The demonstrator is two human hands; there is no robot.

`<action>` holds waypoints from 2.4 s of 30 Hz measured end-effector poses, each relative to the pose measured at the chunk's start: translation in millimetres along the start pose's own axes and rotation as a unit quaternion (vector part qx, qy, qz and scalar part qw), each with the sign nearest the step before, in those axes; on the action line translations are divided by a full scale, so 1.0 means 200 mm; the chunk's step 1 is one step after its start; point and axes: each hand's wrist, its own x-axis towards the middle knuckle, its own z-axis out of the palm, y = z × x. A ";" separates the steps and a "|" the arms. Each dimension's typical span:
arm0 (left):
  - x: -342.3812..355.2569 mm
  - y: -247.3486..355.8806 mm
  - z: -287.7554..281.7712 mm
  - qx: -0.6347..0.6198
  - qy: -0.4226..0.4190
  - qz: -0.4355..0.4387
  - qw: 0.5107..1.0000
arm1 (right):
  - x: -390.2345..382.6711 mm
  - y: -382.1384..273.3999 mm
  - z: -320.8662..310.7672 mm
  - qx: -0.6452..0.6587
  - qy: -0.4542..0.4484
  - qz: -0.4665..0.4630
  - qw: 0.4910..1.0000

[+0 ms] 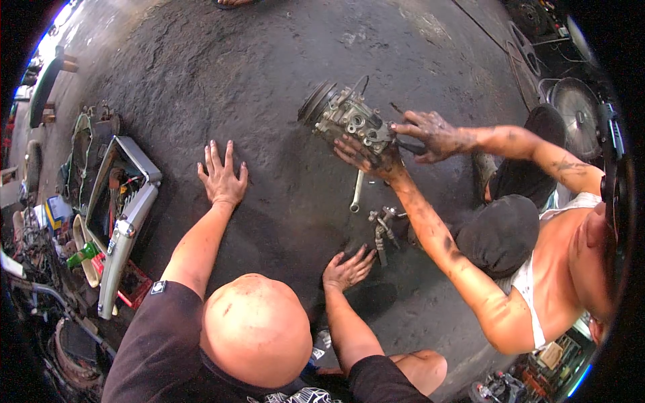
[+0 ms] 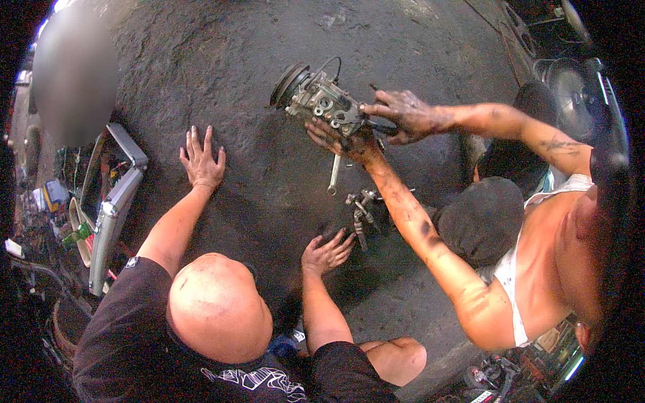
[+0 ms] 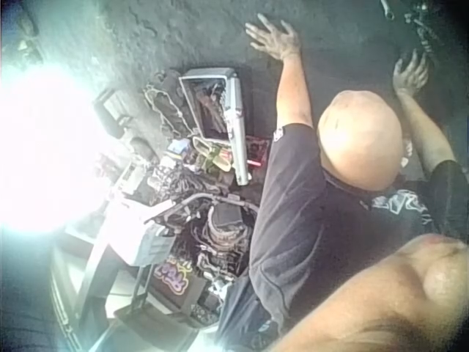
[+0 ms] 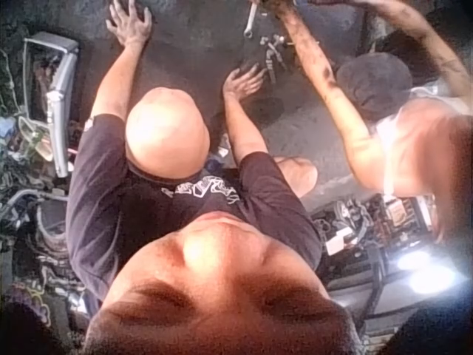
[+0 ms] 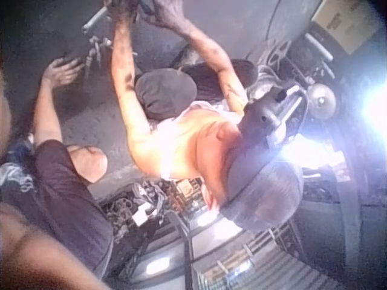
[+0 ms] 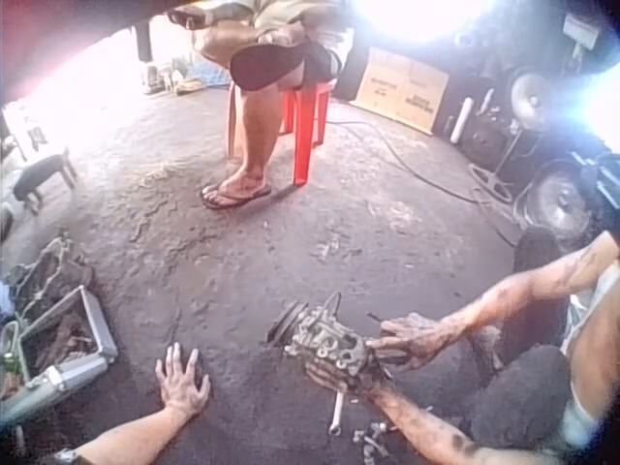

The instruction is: The recorder is repairing or assembling automotive engine components on the ground.

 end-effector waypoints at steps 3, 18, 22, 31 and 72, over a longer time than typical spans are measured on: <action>0.00 0.00 0.00 0.005 0.006 0.002 1.000 | -0.01 0.00 0.00 -0.002 -0.002 0.000 1.000; 0.00 0.00 -0.02 0.016 -0.001 0.001 1.000 | -0.01 -0.02 -0.03 -0.007 -0.009 0.010 1.000; 0.00 -0.01 -0.02 0.006 -0.004 -0.002 1.000 | -0.01 -0.02 -0.03 -0.007 0.000 0.003 1.000; 0.00 -0.01 0.01 0.005 0.004 -0.004 1.000 | -0.02 -0.01 0.02 -0.009 0.003 0.010 1.000; 0.02 -0.04 0.01 0.005 -0.001 0.002 1.000 | 1.34 -0.91 -0.77 0.015 -0.051 -0.417 0.907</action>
